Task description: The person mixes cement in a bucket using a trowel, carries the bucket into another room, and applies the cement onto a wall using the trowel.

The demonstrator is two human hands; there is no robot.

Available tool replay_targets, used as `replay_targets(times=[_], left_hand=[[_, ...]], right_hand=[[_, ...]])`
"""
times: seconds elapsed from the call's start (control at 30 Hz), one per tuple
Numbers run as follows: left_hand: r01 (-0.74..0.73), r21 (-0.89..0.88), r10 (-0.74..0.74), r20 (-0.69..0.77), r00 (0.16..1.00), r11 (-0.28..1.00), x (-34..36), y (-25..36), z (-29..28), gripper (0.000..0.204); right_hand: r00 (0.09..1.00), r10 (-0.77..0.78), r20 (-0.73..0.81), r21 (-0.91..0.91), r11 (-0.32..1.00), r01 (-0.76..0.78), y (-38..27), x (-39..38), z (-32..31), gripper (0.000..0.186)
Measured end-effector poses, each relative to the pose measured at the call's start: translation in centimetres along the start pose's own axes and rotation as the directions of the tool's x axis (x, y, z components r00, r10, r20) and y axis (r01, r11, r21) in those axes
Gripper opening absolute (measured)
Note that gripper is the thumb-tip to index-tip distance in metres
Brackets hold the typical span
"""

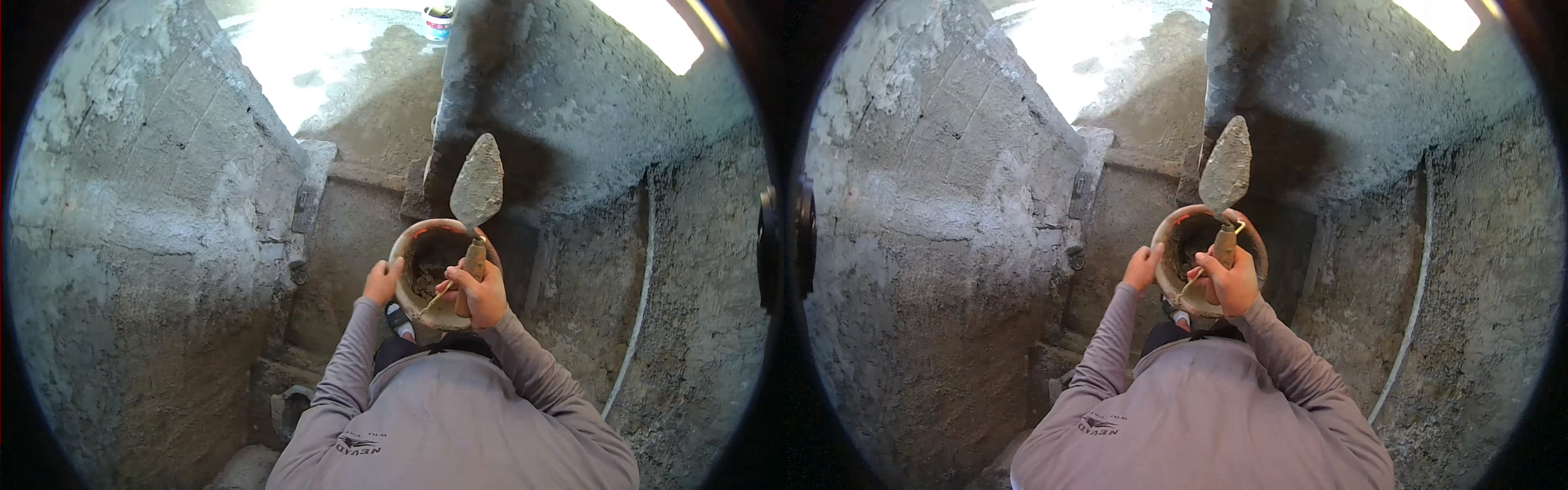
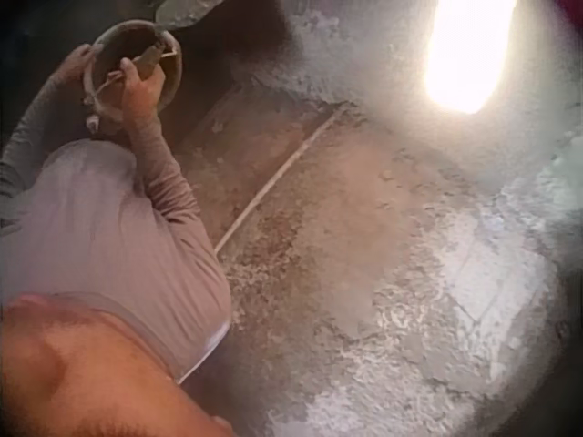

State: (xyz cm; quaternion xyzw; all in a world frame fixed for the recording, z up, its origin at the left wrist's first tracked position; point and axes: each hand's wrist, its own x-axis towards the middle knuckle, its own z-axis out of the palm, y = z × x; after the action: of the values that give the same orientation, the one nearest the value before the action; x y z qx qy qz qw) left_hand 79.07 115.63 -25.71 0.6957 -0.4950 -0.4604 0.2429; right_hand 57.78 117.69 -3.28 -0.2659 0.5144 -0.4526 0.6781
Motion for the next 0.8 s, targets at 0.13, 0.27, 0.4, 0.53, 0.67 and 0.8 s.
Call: replay_targets(times=[0.13,0.27,0.4,0.53,0.67,0.8], left_hand=[[0.036,-0.201,-0.037,0.001,0.999,0.979,-0.7,3.4,1.6,0.068],[-0.127,-0.272,0.144,0.041,0.989,0.954,-5.7,7.0,0.6,0.069],[-0.264,0.055,0.267,-0.058,0.962,0.963,-9.0,9.2,-1.3,0.078],[0.069,0.056,-0.053,-0.251,0.967,0.996,-9.8,7.5,-2.1,0.090],[0.151,-0.041,-0.153,-0.444,0.883,0.988,-9.9,5.3,-2.7,0.073],[0.190,-0.068,-0.196,-0.529,0.826,0.980,-8.3,-4.0,-4.7,0.047]], right_hand=[[0.992,-0.006,-0.128,0.016,1.000,0.008,0.6,1.6,-1.3,0.023],[0.979,0.035,-0.202,0.040,0.999,-0.028,0.8,4.7,-1.9,0.025],[0.993,0.076,-0.093,0.119,0.991,-0.065,1.4,6.8,0.5,0.031],[0.997,0.083,0.013,0.025,0.996,-0.083,3.5,7.7,4.9,0.028],[0.973,0.123,0.197,-0.071,0.991,-0.111,6.0,8.1,8.3,0.021],[0.939,0.144,0.311,-0.198,0.977,-0.084,12.0,7.7,14.3,0.023]])
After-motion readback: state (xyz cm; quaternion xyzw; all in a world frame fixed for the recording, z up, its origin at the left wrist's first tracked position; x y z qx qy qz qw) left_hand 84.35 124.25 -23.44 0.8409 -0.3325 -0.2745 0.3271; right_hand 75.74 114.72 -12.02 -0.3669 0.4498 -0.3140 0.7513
